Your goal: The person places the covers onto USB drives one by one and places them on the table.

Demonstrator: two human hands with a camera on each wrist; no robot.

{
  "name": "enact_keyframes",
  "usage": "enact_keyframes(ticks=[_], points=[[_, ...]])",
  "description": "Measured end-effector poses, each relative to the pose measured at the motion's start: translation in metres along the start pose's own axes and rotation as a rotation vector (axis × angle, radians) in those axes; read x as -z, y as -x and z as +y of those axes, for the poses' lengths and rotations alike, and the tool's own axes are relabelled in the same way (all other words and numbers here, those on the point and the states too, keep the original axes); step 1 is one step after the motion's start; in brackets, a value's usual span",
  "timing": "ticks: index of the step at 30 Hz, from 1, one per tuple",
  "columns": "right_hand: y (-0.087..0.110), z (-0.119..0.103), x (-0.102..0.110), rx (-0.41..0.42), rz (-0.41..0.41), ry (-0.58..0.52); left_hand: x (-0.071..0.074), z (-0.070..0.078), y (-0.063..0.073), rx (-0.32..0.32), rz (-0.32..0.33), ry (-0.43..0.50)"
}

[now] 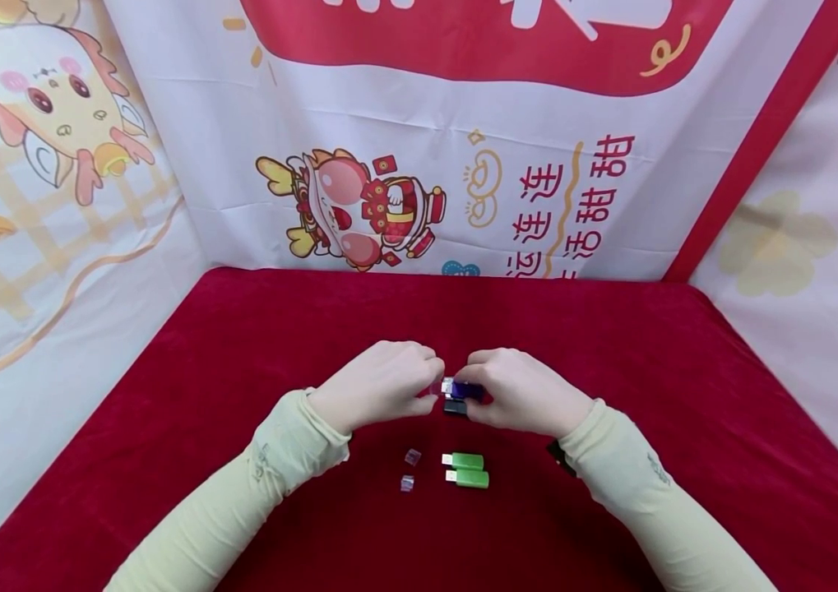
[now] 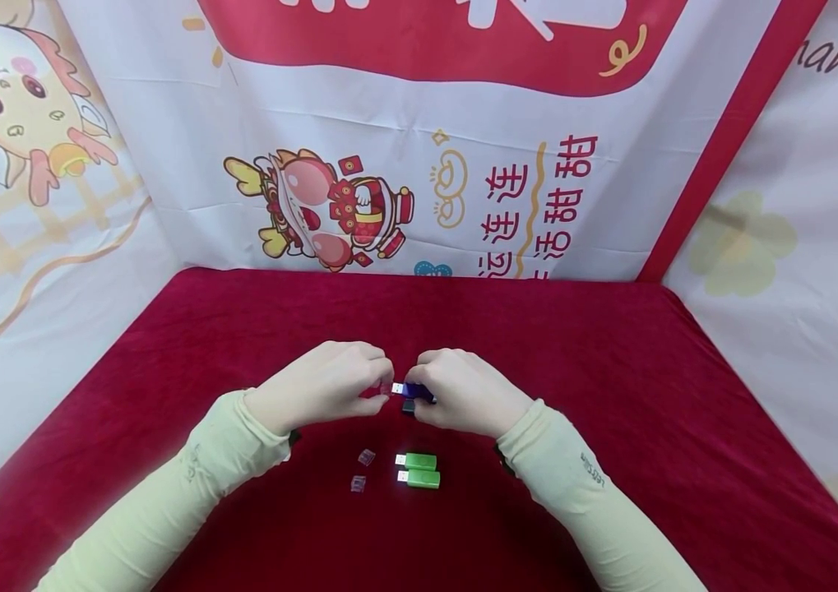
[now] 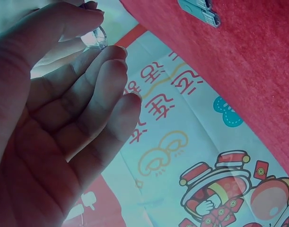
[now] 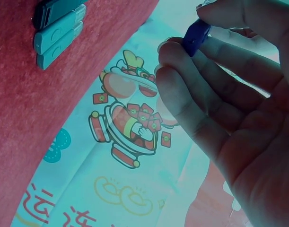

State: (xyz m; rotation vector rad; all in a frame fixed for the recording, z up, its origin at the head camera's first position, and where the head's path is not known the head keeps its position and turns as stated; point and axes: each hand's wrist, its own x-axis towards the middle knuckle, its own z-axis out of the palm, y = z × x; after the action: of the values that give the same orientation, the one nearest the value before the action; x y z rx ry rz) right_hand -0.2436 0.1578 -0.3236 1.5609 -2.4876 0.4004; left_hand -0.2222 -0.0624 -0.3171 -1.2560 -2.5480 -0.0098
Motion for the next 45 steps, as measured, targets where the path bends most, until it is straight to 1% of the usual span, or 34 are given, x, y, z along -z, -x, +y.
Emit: enact_keyframes(ticks=[8,13,18,23,29,38,41,45], points=[[0.000,0.001,-0.001,0.016,-0.003,-0.013,-0.004,0.002,0.000,-0.017,0.028,-0.020],[0.000,0.000,-0.001,0.019,-0.005,-0.011,-0.006,0.002,0.000,-0.036,0.033,-0.029],[0.000,0.001,0.000,0.016,-0.003,-0.013,-0.005,0.002,-0.001,-0.030,0.036,-0.035],[0.000,0.003,0.003,0.027,0.023,-0.015,-0.002,0.002,-0.002,-0.018,0.052,-0.029],[0.003,0.004,0.007,0.013,0.054,-0.031,0.000,0.001,-0.002,-0.011,0.079,-0.016],[0.003,0.006,0.011,0.031,0.140,-0.034,0.003,-0.001,-0.002,0.003,0.138,-0.009],[0.003,0.007,0.012,0.046,0.166,-0.027,0.003,-0.002,-0.002,-0.004,0.148,-0.007],[0.003,0.007,0.013,0.056,0.178,-0.025,0.003,-0.003,-0.002,-0.011,0.162,-0.020]])
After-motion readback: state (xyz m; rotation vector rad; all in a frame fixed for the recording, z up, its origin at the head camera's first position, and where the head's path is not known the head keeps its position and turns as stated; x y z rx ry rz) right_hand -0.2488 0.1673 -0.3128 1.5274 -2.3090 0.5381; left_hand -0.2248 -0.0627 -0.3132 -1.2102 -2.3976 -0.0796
